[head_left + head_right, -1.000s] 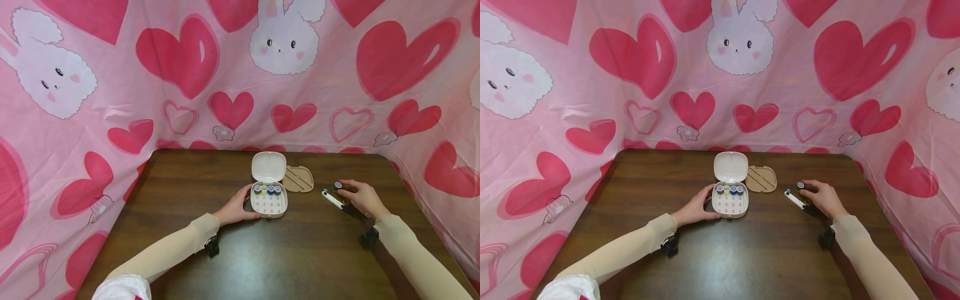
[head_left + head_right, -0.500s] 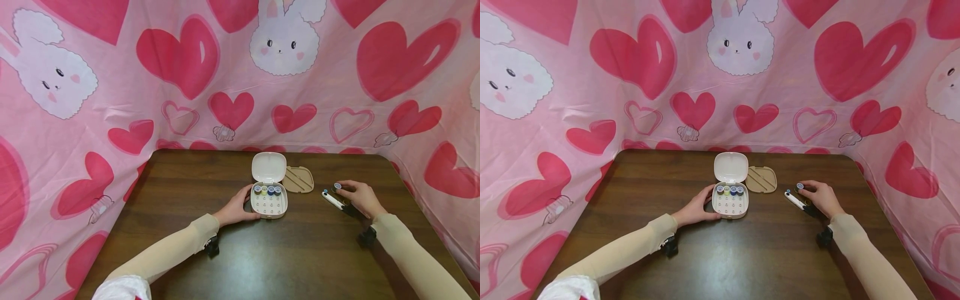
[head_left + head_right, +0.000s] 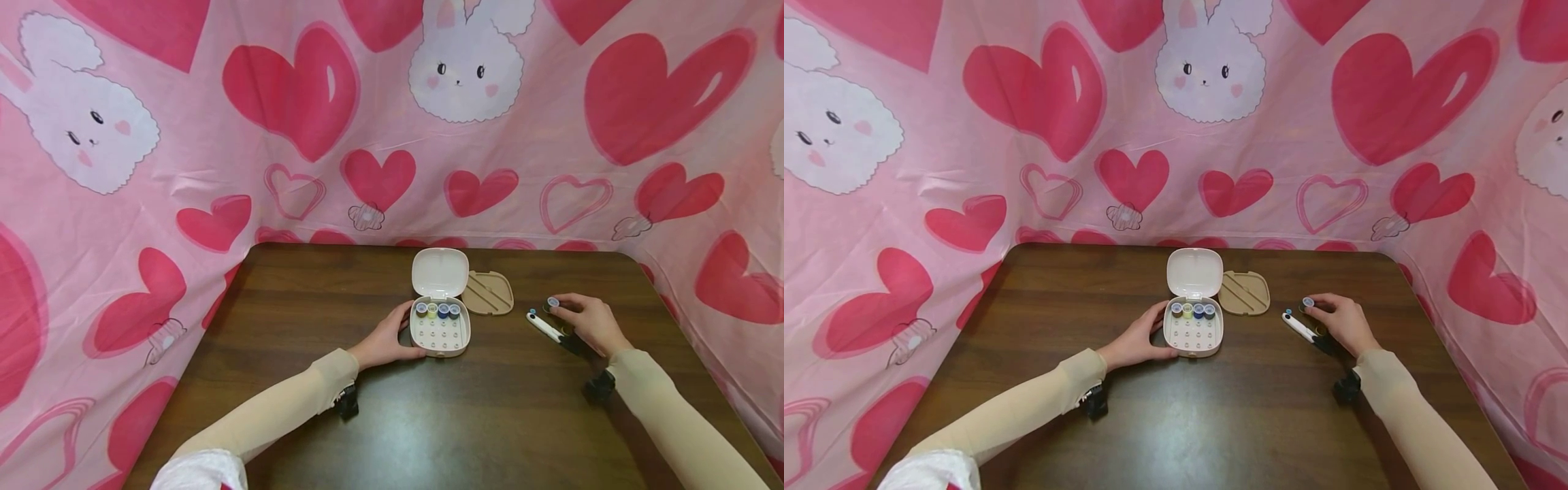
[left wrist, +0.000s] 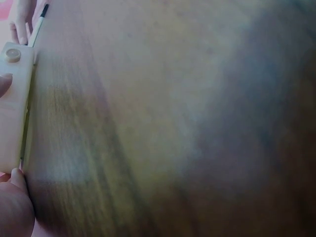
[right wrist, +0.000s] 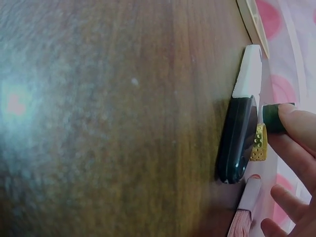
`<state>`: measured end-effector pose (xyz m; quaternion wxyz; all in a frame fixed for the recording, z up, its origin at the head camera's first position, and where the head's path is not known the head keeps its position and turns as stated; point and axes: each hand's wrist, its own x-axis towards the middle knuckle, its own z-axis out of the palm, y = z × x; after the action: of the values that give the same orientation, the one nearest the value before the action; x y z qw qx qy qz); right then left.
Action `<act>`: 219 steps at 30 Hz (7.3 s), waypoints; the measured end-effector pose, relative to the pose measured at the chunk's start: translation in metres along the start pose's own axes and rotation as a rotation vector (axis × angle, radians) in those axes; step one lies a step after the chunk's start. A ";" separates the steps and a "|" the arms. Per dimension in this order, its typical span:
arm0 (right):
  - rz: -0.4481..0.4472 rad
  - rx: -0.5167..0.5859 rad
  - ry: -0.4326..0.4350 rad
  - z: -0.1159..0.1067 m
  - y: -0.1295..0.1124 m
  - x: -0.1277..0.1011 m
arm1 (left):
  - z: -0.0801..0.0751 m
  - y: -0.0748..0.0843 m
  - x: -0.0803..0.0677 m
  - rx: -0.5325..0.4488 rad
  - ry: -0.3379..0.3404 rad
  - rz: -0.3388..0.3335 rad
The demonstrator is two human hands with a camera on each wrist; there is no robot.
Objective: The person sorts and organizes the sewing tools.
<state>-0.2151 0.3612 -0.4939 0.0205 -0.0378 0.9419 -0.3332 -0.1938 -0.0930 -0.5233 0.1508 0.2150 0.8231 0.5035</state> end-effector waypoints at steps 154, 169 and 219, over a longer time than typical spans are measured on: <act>-0.402 -0.202 0.104 0.144 -0.189 -0.003 | 0.000 0.000 0.001 0.007 0.003 0.027; -0.394 -0.260 0.098 0.155 -0.199 0.000 | 0.000 0.000 0.001 0.007 0.001 0.017; -0.447 -0.285 0.158 0.158 -0.197 -0.001 | 0.000 -0.001 0.000 0.006 0.010 0.015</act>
<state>-0.1928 0.1100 -0.4929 -0.1328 -0.2211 0.9462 -0.1955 -0.1934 -0.0932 -0.5239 0.1423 0.2192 0.8237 0.5032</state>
